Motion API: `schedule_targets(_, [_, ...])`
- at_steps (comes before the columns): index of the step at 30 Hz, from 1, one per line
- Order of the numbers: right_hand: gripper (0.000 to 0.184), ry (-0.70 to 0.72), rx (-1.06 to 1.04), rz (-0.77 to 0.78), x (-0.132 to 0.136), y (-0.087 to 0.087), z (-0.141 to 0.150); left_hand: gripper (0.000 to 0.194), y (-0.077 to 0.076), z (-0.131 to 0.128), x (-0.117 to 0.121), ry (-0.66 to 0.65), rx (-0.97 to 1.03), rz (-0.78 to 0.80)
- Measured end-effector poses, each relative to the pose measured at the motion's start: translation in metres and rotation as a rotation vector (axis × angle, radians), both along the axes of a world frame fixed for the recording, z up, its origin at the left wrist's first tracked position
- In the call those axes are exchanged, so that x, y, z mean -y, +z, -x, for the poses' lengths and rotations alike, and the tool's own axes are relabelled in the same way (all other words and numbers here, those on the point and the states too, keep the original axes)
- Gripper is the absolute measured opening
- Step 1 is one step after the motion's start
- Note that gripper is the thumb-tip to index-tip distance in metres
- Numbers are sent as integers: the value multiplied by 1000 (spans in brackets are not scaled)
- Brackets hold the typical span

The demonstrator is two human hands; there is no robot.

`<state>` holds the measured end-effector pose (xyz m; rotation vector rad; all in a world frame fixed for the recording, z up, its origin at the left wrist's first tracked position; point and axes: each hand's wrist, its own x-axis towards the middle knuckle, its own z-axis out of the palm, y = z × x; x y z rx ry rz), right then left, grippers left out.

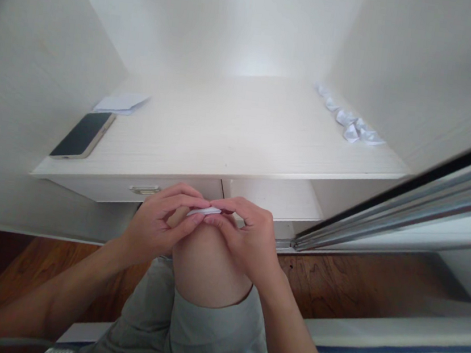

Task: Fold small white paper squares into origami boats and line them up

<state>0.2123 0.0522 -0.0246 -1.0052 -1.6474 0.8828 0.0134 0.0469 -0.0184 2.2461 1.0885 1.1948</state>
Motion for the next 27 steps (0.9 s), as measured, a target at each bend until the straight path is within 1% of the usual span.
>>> schedule_targets(3, [17,0,-83,101,0,-2,0,16,0,-1,1,8,-4,7])
schedule_targets(6, [18,51,-165,186,1,-2,-2,15,0,0,2,18,-1,14])
schedule_targets(8, [16,79,-190,214,2,-1,-3,14,0,0,2,14,-1,6])
schedule_targets(12, [17,82,-195,166,2,-2,-3,15,-1,0,1,-6,-14,-44])
schedule_targets(19, [13,93,-148,63,1,-4,-2,12,-2,-3,-1,8,-50,-114])
schedule_targets(23, [9,69,-125,40,2,-3,-1,11,-2,-4,0,20,-79,-133])
schedule_targets(27, [11,45,-84,-2,3,-4,-1,11,-2,-5,-1,17,-111,-158])
